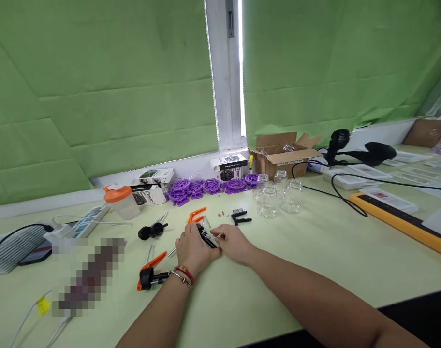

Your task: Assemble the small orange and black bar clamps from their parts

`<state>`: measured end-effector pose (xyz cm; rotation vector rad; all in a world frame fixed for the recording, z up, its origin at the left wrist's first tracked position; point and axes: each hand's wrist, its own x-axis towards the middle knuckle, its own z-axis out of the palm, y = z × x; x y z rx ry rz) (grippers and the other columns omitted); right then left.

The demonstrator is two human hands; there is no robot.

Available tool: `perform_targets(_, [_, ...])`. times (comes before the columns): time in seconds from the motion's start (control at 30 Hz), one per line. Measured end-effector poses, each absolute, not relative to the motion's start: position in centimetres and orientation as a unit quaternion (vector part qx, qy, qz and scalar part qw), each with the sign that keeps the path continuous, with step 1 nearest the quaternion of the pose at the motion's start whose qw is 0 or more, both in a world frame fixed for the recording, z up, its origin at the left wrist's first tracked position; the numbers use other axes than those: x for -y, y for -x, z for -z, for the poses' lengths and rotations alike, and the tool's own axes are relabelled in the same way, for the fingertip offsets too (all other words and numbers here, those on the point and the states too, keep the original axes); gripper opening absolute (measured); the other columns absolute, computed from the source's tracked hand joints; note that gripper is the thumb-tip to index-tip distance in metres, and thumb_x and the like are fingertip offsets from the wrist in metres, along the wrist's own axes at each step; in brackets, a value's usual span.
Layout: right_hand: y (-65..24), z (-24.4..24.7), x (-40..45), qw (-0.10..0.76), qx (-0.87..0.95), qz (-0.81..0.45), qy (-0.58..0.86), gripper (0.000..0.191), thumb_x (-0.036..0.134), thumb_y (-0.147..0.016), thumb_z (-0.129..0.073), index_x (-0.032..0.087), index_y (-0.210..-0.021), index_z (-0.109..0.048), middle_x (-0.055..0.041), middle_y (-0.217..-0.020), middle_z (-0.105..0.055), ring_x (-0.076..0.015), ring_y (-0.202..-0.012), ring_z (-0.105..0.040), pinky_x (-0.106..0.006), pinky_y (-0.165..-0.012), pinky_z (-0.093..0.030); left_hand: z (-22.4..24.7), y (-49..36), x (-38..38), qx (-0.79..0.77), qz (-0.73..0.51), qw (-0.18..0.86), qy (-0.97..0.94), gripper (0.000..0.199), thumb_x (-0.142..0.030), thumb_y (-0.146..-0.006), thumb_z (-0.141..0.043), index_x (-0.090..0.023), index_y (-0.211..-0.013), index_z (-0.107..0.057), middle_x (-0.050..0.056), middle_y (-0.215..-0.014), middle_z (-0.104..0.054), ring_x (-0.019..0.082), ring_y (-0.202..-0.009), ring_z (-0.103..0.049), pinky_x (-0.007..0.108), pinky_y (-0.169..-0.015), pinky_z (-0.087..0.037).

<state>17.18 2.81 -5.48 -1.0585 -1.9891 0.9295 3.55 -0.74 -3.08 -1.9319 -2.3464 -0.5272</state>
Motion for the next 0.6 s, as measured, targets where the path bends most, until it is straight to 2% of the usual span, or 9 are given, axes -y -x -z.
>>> perform_targets(0.2, [-17.0,5.4,-2.6,0.333,0.783,-0.345,0.396,0.035,0.01,-0.072,-0.049,0.02,-0.1,-0.069,-0.0049,-0.097,-0.064,-0.0148,-0.084,-0.059,-0.026,-0.079,-0.045,3.1,-3.4,0.7,0.757,0.171,0.014,0.63,0.061,-0.049,-0.051,-0.064,-0.021,-0.101,-0.042,0.011,-0.107,-0.053,0.03,-0.096,-0.054,0.037,-0.077,-0.035])
perform_targets(0.4, [-17.6,5.1,-3.0,0.312,0.787,-0.291,0.445,0.034,0.012,-0.078,-0.045,0.017,-0.102,-0.068,-0.0073,-0.103,-0.061,-0.0154,-0.089,-0.058,-0.025,-0.082,-0.043,3.2,-3.5,0.6,0.759,0.182,0.01,0.625,0.073,-0.058,-0.044,-0.065,-0.02,-0.102,-0.041,0.011,-0.106,-0.053,0.031,-0.098,-0.052,0.038,-0.078,-0.035])
perform_targets(0.6, [-18.1,4.6,-2.7,0.189,0.861,-0.153,0.448,0.036,0.014,-0.081,-0.043,0.022,-0.11,-0.062,-0.0066,-0.1,-0.058,-0.0156,-0.083,-0.058,-0.025,-0.072,-0.04,2.6,-3.0,1.1,0.75,0.186,0.041,0.633,0.086,-0.058,-0.04,-0.066,-0.017,-0.111,-0.039,0.013,-0.108,-0.051,0.032,-0.099,-0.051,0.04,-0.081,-0.033])
